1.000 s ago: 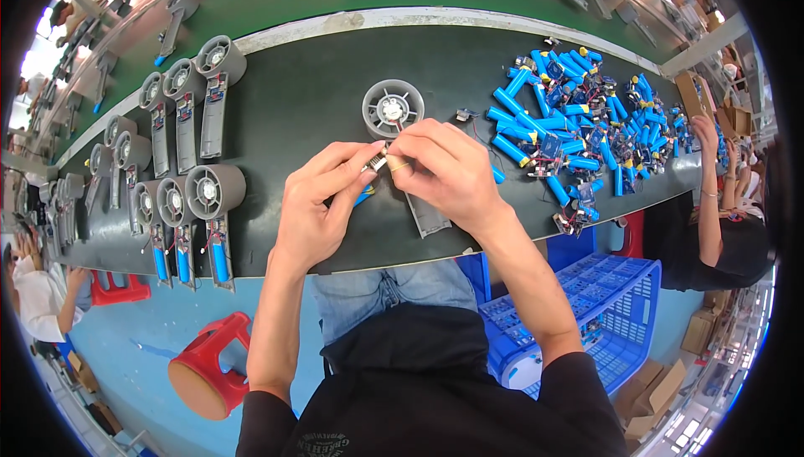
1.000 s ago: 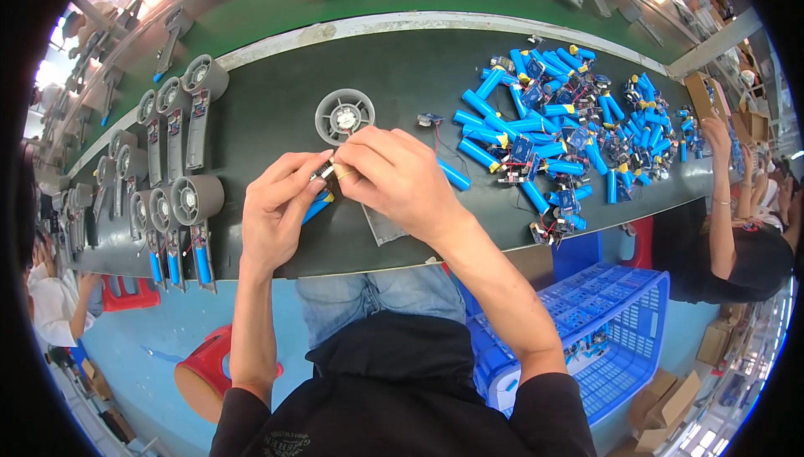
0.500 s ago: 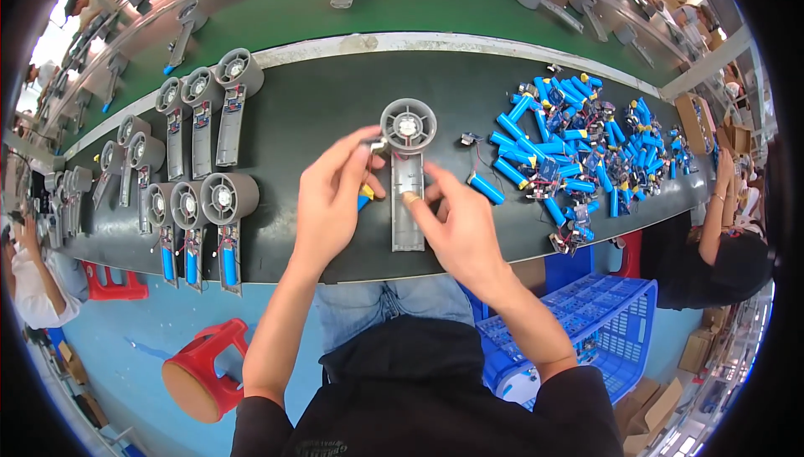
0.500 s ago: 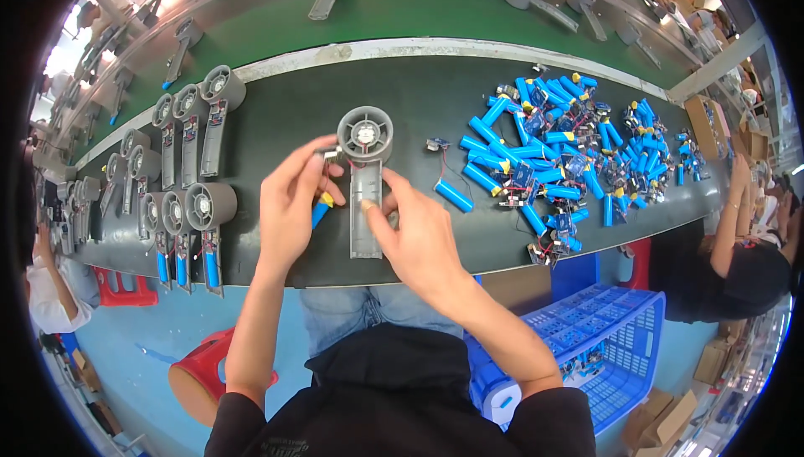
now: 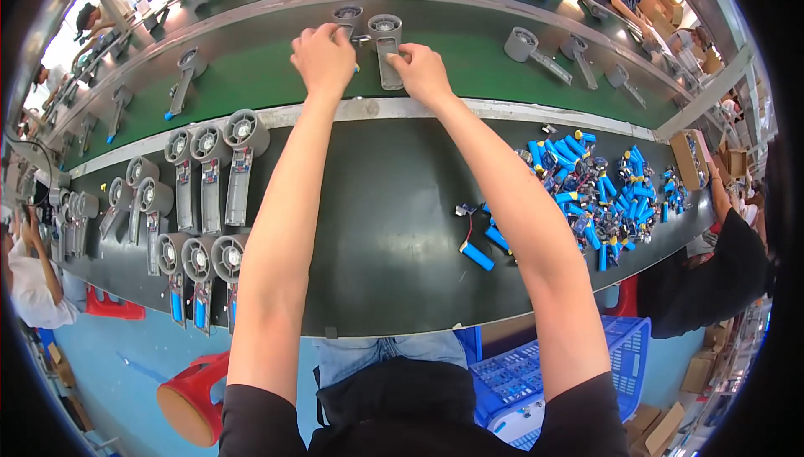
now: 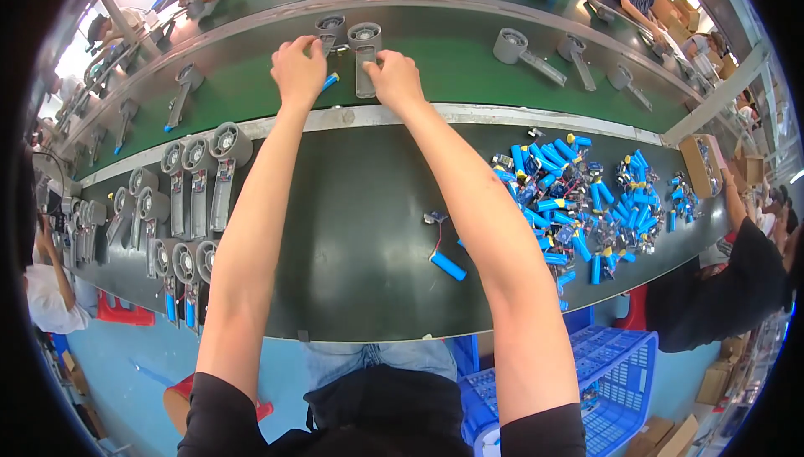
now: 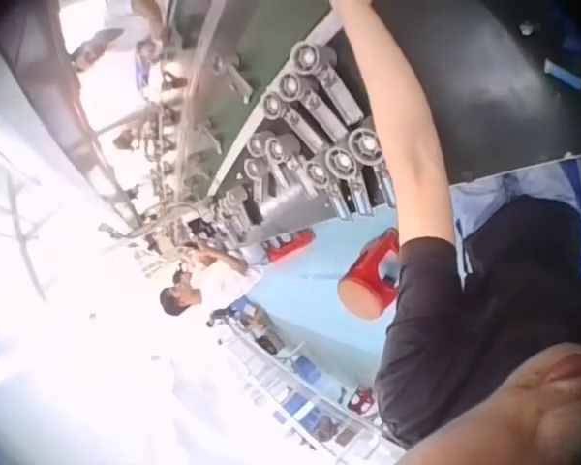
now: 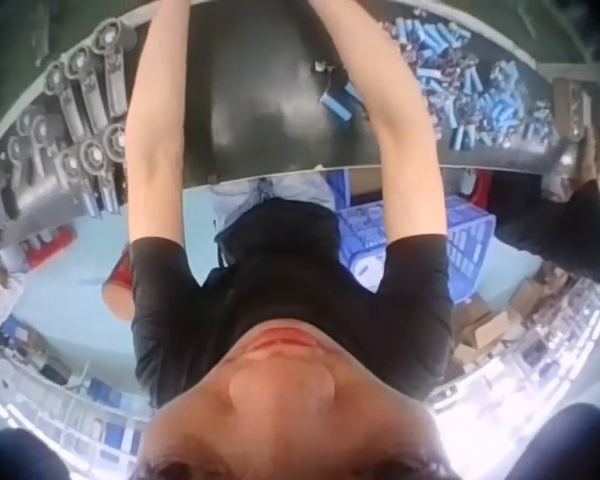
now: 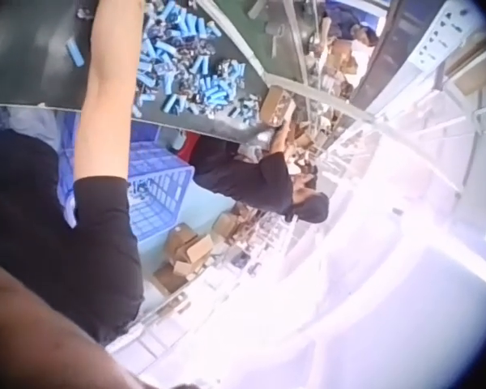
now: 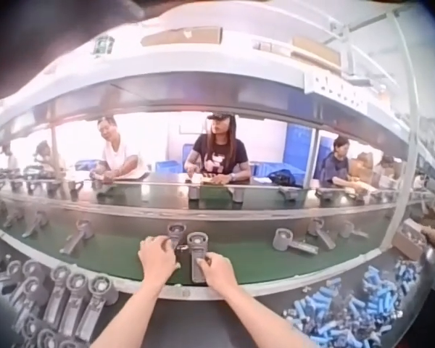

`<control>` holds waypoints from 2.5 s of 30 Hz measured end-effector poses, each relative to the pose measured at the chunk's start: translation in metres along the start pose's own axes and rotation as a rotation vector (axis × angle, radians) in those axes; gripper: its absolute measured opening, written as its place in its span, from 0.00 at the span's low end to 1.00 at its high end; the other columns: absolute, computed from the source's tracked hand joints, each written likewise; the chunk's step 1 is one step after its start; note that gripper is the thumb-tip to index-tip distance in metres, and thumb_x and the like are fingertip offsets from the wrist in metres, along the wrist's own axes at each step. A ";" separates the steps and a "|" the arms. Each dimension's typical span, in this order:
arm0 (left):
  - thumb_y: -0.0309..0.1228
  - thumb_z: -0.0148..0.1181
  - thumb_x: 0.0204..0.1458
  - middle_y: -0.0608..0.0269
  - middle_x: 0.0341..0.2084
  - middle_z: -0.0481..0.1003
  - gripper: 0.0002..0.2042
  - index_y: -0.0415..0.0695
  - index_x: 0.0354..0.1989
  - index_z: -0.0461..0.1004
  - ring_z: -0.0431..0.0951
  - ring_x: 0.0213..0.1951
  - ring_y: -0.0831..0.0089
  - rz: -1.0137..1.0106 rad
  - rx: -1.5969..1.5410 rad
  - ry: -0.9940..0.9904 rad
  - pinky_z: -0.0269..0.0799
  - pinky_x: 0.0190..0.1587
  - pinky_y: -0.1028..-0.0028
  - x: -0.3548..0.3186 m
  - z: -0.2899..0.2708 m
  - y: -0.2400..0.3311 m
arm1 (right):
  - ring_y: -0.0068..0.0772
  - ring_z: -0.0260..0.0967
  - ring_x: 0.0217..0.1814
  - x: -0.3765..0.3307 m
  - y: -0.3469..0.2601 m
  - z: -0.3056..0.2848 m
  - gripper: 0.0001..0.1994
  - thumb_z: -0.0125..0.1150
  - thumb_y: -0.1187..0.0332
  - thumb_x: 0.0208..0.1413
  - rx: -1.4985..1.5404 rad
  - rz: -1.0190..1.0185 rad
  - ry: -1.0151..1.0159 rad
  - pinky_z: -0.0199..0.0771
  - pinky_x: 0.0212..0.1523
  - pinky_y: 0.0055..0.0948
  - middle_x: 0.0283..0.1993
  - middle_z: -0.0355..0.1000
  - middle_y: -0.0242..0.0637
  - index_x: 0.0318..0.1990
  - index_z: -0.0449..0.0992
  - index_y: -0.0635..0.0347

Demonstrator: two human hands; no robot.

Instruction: The person assembles small mechanical components by hand, attaching blue handles and small yellow parts to a metal housing, then placing the assembled unit into a blue crate.

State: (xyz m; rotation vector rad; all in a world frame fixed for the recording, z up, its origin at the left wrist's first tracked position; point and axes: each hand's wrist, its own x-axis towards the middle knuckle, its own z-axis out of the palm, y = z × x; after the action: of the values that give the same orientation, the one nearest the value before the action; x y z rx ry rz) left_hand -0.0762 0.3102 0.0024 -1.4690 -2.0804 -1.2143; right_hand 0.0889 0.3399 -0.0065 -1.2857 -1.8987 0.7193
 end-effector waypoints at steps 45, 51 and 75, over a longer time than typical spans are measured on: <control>0.24 0.59 0.58 0.64 0.24 0.70 0.06 0.40 0.43 0.77 0.66 0.20 0.77 0.098 -0.502 -0.565 0.63 0.22 0.73 -0.187 -0.240 0.042 | 0.11 0.58 0.22 -0.258 -0.065 -0.072 0.11 0.63 0.80 0.52 0.313 -0.143 -0.154 0.59 0.24 0.16 0.42 0.73 0.31 0.43 0.82 0.58; 0.24 0.62 0.54 0.62 0.24 0.69 0.05 0.40 0.38 0.77 0.68 0.20 0.75 0.203 -0.396 -0.567 0.63 0.23 0.73 -0.188 -0.215 0.038 | 0.13 0.62 0.23 -0.250 -0.062 -0.052 0.10 0.66 0.78 0.52 0.269 -0.240 -0.124 0.61 0.22 0.18 0.45 0.76 0.32 0.43 0.82 0.60; 0.20 0.63 0.53 0.57 0.34 0.77 0.17 0.40 0.53 0.77 0.78 0.33 0.65 0.083 -0.639 -0.493 0.73 0.35 0.69 -0.203 -0.209 0.029 | 0.12 0.60 0.17 -0.253 -0.060 -0.038 0.05 0.67 0.77 0.51 0.204 -0.319 0.074 0.57 0.18 0.19 0.36 0.75 0.31 0.35 0.80 0.64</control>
State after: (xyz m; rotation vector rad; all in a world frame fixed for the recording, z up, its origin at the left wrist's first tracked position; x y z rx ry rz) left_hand -0.0078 0.0252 0.0030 -2.3100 -1.9607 -1.7218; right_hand 0.1484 0.0844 -0.0021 -0.8474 -1.8591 0.6672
